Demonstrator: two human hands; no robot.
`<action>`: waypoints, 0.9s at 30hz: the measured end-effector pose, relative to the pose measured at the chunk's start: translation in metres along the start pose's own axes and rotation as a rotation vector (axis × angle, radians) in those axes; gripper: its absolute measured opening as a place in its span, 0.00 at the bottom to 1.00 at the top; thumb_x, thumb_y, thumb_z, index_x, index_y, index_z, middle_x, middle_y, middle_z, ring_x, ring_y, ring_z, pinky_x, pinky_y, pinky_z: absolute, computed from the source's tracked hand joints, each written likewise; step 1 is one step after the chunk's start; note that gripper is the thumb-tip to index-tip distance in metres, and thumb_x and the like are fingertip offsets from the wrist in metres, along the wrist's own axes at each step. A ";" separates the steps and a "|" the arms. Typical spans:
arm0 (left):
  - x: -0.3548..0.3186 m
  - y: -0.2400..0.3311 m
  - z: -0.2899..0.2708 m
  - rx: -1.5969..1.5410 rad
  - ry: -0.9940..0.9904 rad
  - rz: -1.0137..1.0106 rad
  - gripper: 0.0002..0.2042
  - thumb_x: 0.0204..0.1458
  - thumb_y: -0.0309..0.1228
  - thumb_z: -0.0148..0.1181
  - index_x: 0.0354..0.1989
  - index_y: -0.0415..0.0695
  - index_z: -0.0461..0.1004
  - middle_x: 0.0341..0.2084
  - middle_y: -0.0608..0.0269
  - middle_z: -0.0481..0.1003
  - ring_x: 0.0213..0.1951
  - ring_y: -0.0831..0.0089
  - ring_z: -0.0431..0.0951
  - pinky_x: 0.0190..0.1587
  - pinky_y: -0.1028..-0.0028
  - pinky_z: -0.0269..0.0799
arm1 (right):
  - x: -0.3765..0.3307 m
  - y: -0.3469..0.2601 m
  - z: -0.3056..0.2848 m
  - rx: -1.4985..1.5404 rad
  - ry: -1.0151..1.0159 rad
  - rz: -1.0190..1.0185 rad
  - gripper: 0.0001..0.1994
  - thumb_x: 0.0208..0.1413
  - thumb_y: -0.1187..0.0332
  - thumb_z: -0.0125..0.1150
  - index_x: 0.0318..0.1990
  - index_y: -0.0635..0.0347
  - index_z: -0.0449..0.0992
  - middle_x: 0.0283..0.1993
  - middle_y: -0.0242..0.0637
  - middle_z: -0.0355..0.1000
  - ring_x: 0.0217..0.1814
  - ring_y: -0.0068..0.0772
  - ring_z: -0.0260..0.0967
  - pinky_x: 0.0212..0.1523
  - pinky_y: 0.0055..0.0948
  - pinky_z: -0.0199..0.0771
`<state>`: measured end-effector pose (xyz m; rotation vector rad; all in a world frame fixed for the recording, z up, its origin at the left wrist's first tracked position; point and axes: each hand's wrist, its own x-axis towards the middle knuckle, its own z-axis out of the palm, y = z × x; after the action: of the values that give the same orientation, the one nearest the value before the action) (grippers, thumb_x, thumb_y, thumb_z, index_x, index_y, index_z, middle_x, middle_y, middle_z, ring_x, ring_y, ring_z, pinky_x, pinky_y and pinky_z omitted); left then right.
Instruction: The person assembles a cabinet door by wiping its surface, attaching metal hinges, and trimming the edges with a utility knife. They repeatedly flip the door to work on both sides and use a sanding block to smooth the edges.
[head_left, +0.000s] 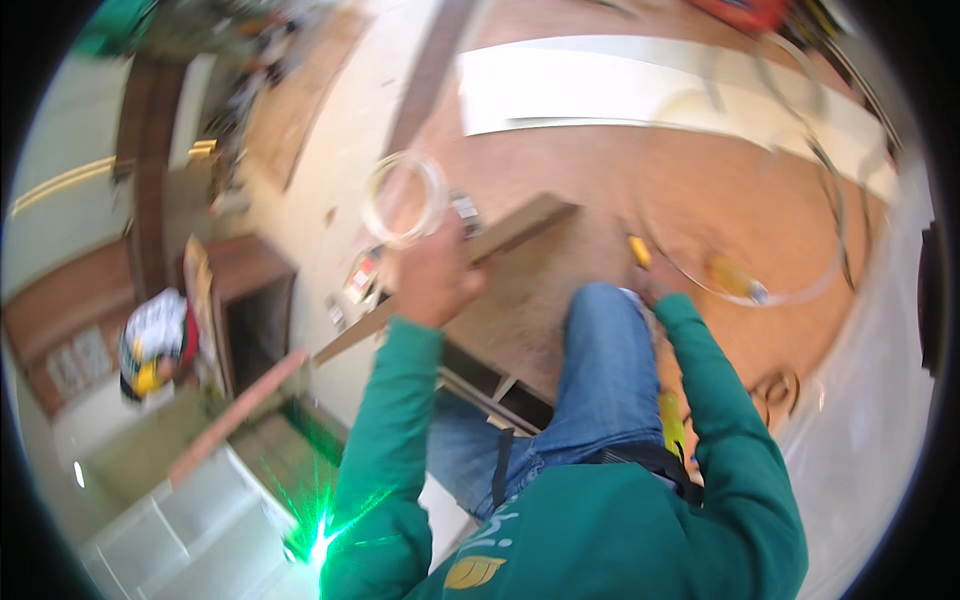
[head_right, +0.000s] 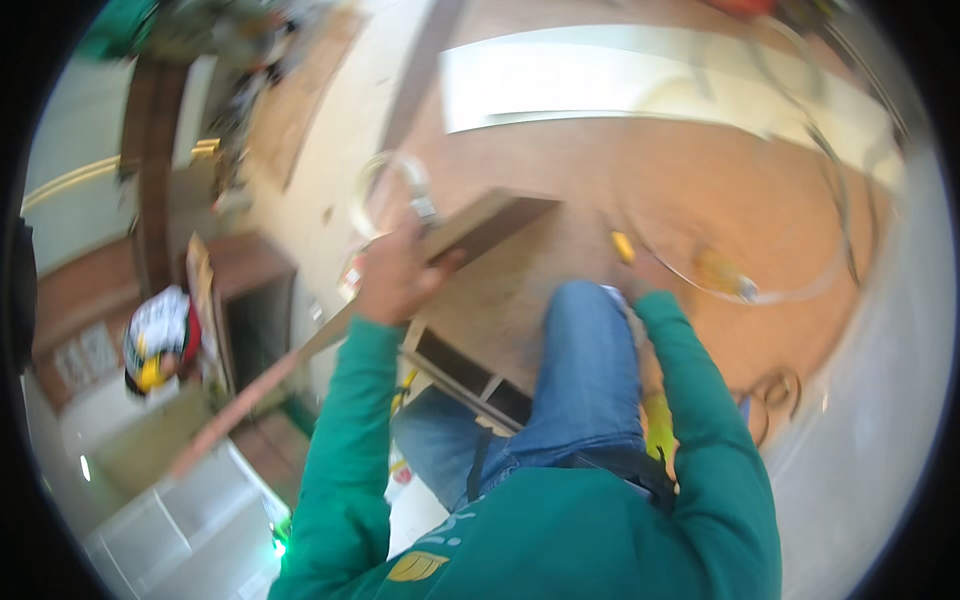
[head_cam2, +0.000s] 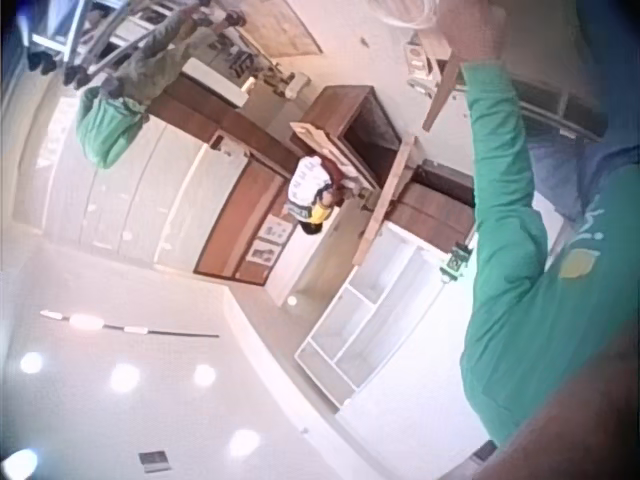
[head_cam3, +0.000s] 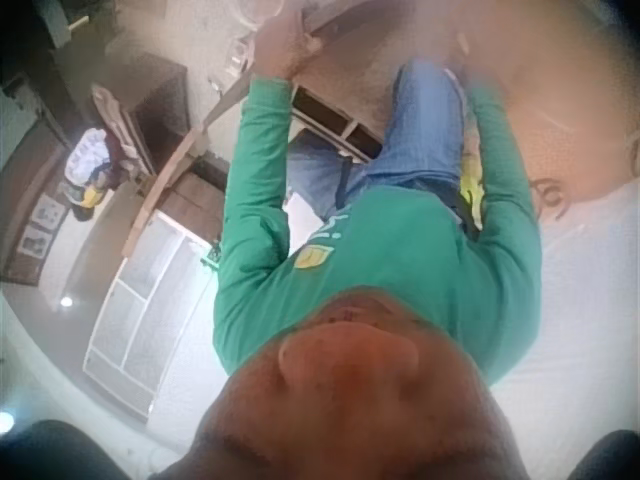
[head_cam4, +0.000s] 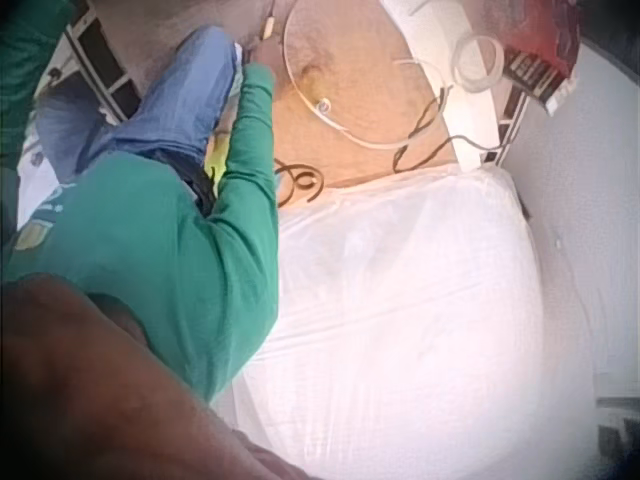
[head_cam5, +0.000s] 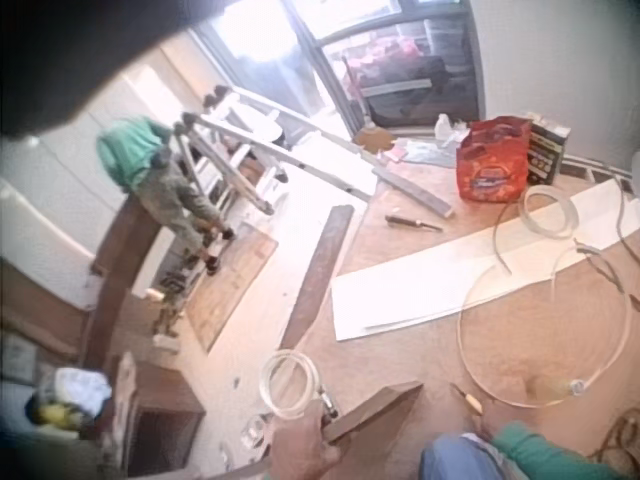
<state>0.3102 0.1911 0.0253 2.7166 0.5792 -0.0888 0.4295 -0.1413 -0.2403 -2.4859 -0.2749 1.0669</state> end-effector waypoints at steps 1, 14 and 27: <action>-0.007 0.002 0.001 0.001 -0.024 -0.049 0.23 0.48 0.38 0.78 0.45 0.41 0.72 0.34 0.43 0.81 0.39 0.41 0.84 0.40 0.48 0.77 | 0.001 -0.001 0.003 -0.108 0.043 -0.066 0.24 0.59 0.53 0.66 0.52 0.67 0.78 0.49 0.65 0.80 0.53 0.66 0.79 0.55 0.58 0.78; -0.098 0.046 0.049 -0.117 0.079 -0.113 0.18 0.49 0.25 0.67 0.48 0.43 0.69 0.29 0.55 0.81 0.38 0.51 0.85 0.37 0.54 0.81 | -0.054 -0.113 -0.078 1.247 -0.782 0.254 0.36 0.69 0.38 0.57 0.66 0.66 0.73 0.57 0.51 0.80 0.51 0.50 0.83 0.54 0.48 0.86; -0.298 -0.035 0.012 -0.119 1.008 -0.968 0.30 0.57 0.37 0.77 0.65 0.38 0.74 0.69 0.41 0.69 0.67 0.51 0.71 0.69 0.55 0.66 | -0.051 -0.128 -0.067 1.073 -0.822 0.185 0.31 0.63 0.62 0.64 0.68 0.73 0.68 0.61 0.56 0.77 0.56 0.53 0.81 0.62 0.49 0.83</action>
<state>0.0235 0.1021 0.0426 1.9371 2.0025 1.0546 0.4414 -0.0644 -0.1082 -1.0778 0.2624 1.6772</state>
